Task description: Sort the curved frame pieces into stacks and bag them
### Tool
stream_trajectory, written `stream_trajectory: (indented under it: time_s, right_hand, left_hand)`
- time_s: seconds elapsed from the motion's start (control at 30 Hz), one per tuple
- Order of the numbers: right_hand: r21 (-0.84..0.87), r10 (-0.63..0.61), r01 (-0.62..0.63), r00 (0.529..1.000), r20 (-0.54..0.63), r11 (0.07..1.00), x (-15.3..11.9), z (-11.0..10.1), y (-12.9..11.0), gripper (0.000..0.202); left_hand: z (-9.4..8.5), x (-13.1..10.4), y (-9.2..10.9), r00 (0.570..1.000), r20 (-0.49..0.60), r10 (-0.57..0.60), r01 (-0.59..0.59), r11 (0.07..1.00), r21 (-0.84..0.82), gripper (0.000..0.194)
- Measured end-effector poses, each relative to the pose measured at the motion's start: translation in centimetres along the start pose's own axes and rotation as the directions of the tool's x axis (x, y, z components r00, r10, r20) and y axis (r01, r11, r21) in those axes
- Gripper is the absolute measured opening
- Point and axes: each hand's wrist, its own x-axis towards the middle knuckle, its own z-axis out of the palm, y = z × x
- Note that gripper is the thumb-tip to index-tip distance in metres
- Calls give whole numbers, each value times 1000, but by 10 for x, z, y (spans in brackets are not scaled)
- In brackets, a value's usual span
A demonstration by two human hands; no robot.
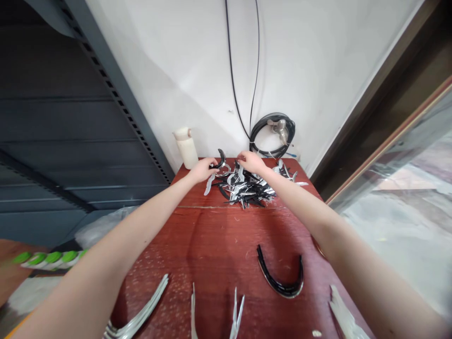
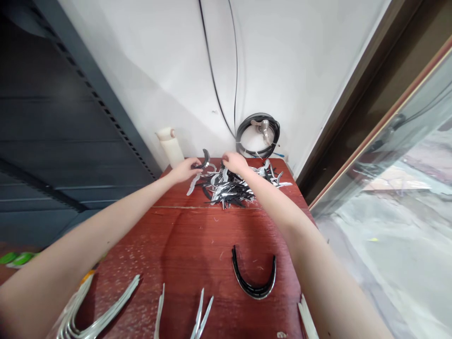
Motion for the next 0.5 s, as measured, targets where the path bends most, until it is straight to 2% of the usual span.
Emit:
stream_trajectory:
  time_s: [0.17, 0.37, 0.5]
  right_hand:
    - [-25, 7, -6, 999, 49, 1000, 8, 10, -24, 26]
    - [-130, 149, -133, 982, 118, 983, 16, 21, -55, 38]
    - [-168, 225, -198, 961, 162, 966, 25, 18, -61, 45]
  left_hand:
    - [-16, -5, -10, 999, 17, -49, 50, 998, -25, 18]
    - [-12, -15, -7, 993, 82, -85, 83, 996, 26, 15]
    - [-11, -17, -4, 990, 89, -113, 106, 991, 75, 14]
